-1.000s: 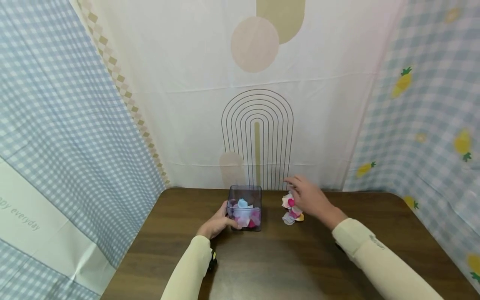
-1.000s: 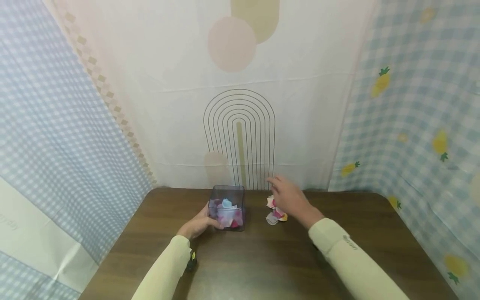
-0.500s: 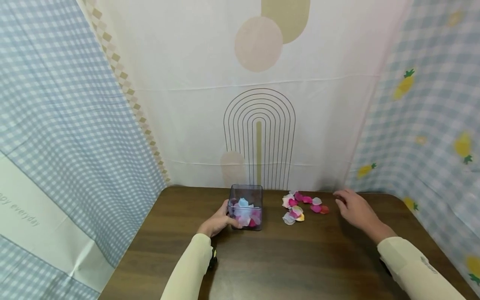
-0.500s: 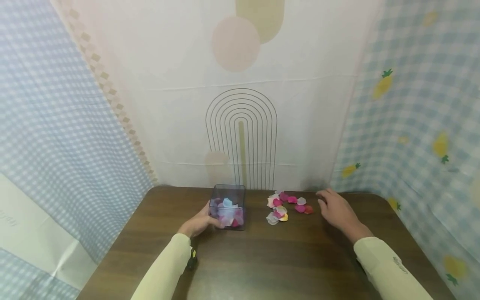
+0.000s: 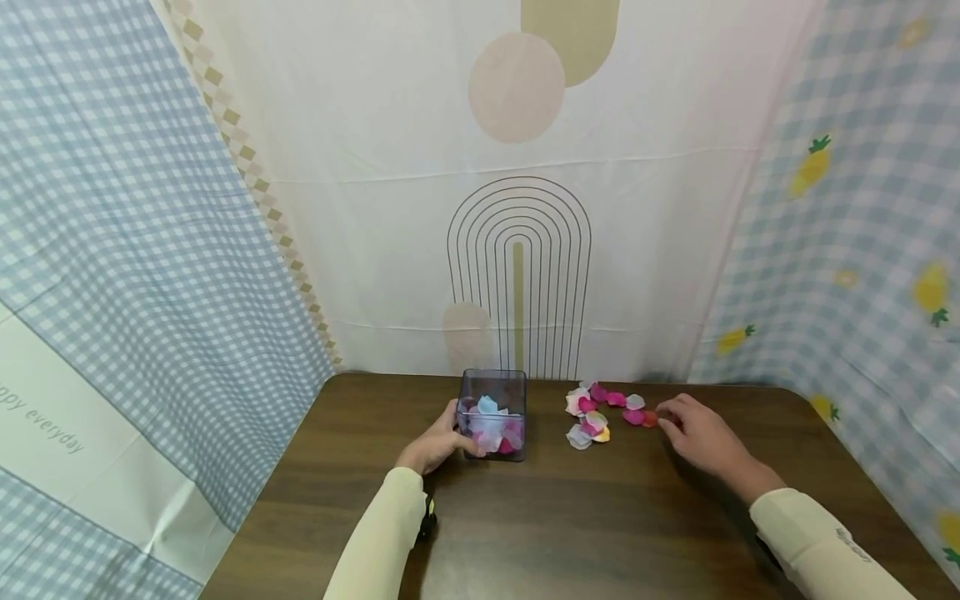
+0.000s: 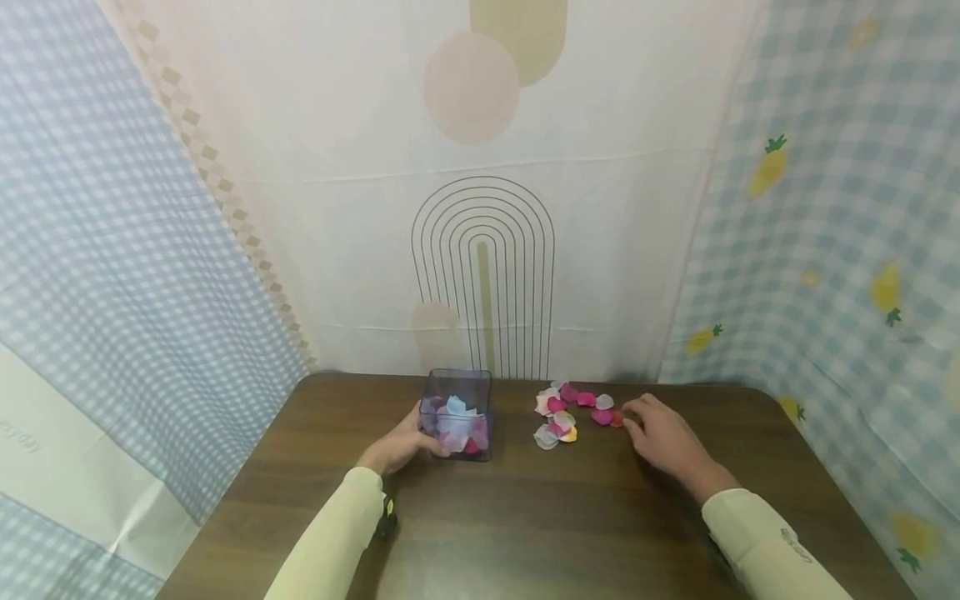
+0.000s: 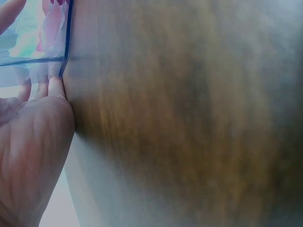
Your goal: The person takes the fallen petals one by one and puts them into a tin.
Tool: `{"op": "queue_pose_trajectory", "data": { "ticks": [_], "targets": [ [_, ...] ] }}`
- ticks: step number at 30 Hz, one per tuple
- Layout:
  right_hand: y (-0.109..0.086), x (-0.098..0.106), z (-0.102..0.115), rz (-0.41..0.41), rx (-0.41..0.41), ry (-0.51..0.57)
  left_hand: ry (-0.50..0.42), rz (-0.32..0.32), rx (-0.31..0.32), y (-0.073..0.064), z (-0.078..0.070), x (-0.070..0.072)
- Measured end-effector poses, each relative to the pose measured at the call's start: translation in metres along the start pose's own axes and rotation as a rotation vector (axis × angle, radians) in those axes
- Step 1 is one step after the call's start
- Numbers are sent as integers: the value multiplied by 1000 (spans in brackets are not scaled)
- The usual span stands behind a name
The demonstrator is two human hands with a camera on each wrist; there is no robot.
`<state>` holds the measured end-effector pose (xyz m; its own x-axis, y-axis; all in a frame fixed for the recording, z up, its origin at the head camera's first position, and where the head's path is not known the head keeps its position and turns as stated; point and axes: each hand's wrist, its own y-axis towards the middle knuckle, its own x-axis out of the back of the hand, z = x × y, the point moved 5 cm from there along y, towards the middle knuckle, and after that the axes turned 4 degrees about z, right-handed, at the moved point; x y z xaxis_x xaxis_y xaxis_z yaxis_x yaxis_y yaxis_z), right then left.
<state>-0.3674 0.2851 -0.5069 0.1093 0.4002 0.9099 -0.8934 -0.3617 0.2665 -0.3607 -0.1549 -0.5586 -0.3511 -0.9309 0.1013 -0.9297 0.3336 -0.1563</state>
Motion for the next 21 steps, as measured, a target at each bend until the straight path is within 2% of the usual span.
{"op": "queue_pose_trajectory", "data": {
  "ticks": [6,14,21],
  "targets": [
    [4,-11,23,47,10,23,0,-2,4,0,0,1],
    [21,-36,64,189,-6,27,-12,-14,2,2,2,2],
    [40,-52,92,161,0,-73,-19,-10,-9,3,2,1]
  ]
}}
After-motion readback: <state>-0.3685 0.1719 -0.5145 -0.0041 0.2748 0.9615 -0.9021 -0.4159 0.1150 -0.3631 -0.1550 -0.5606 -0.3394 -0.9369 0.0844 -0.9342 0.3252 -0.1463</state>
